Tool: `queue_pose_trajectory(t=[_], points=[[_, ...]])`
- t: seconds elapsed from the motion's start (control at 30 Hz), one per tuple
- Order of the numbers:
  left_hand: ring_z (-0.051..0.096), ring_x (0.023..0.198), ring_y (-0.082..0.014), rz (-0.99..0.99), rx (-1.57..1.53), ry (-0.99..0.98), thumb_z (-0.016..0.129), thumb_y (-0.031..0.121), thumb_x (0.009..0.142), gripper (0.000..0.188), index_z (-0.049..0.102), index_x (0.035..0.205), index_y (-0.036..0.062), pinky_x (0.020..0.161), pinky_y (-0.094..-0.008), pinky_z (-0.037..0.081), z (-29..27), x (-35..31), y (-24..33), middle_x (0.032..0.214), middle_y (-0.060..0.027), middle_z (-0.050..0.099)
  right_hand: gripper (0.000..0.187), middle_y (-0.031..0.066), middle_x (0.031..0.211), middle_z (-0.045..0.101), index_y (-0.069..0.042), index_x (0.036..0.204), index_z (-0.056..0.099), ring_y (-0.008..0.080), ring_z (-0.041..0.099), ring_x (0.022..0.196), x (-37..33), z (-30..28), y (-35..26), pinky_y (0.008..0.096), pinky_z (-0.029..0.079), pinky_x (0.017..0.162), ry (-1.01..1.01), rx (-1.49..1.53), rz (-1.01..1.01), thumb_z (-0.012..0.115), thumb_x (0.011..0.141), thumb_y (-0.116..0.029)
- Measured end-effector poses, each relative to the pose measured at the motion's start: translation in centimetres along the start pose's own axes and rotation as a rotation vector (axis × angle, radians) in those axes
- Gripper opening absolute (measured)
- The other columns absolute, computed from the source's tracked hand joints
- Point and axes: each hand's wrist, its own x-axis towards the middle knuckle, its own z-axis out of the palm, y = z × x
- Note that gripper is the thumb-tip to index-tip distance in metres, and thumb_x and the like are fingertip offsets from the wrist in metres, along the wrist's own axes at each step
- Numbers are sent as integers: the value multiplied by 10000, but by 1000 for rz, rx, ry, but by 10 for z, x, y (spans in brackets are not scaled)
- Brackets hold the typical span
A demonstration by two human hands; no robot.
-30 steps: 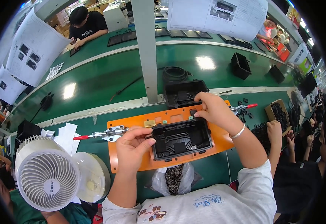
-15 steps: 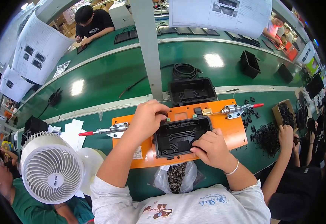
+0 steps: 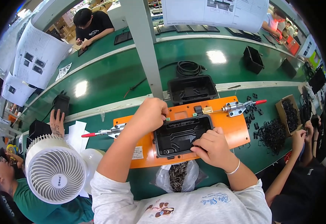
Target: Assembling small plastic components into a housing using a manual clamping fixture on a production line.
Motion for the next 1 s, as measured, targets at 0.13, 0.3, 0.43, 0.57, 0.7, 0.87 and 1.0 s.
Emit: queue_pose_trajectory(t=[0.13, 0.3, 0.43, 0.57, 0.7, 0.87, 1.0], points=[[630, 778, -233, -131, -92, -34, 705, -78, 702, 112, 650, 786, -29, 671, -314, 515, 1, 3, -1, 847, -132, 637, 137, 15, 681, 557, -97, 759, 645, 192, 531, 660, -1, -1, 2, 333, 345, 696, 5, -4, -10, 738, 727, -193], [580, 877, -235, -88, -267, 45, 716, -32, 722, 220, 614, 914, 6, 780, -316, 490, 10, -3, -30, 923, -110, 588, 143, 18, 720, 565, -96, 781, 640, 197, 530, 686, 1, -1, -2, 336, 345, 696, 15, 7, -10, 737, 714, -177], [558, 880, -242, 96, -14, 489, 727, 14, 716, 327, 575, 1004, 46, 815, -339, 468, 13, -31, -21, 910, -101, 566, 154, 18, 737, 563, -99, 789, 625, 192, 528, 661, -4, -4, -28, 332, 367, 623, 72, 52, -188, 738, 695, -140], [583, 782, -249, 349, -55, 252, 701, 24, 682, 184, 623, 844, 64, 701, -342, 479, 16, -91, 22, 800, -85, 588, 106, 33, 733, 542, -76, 781, 621, 198, 546, 670, -23, 17, -46, 317, 417, 619, -246, 163, -299, 672, 714, -139], [597, 742, -237, 337, 221, -231, 629, 109, 716, 71, 619, 727, 40, 641, -351, 481, 67, -148, 36, 739, -81, 554, 109, 70, 760, 545, -53, 731, 618, 204, 577, 721, -35, 45, -49, 311, 459, 660, -411, -88, -274, 569, 707, -147], [580, 729, -250, 233, 328, -24, 587, 91, 652, 80, 605, 701, 30, 621, -357, 474, 105, -156, 34, 766, -96, 538, 112, 53, 769, 534, -59, 739, 616, 191, 573, 708, -41, 46, -56, 304, 463, 627, -503, -177, -204, 569, 697, -152], [580, 725, -253, 260, 216, -62, 592, 87, 665, 56, 612, 692, 42, 625, -364, 478, 104, -154, 26, 759, -94, 536, 84, 64, 775, 538, -64, 733, 615, 201, 584, 730, -38, 42, -53, 309, 477, 637, -547, -97, -184, 574, 701, -131]])
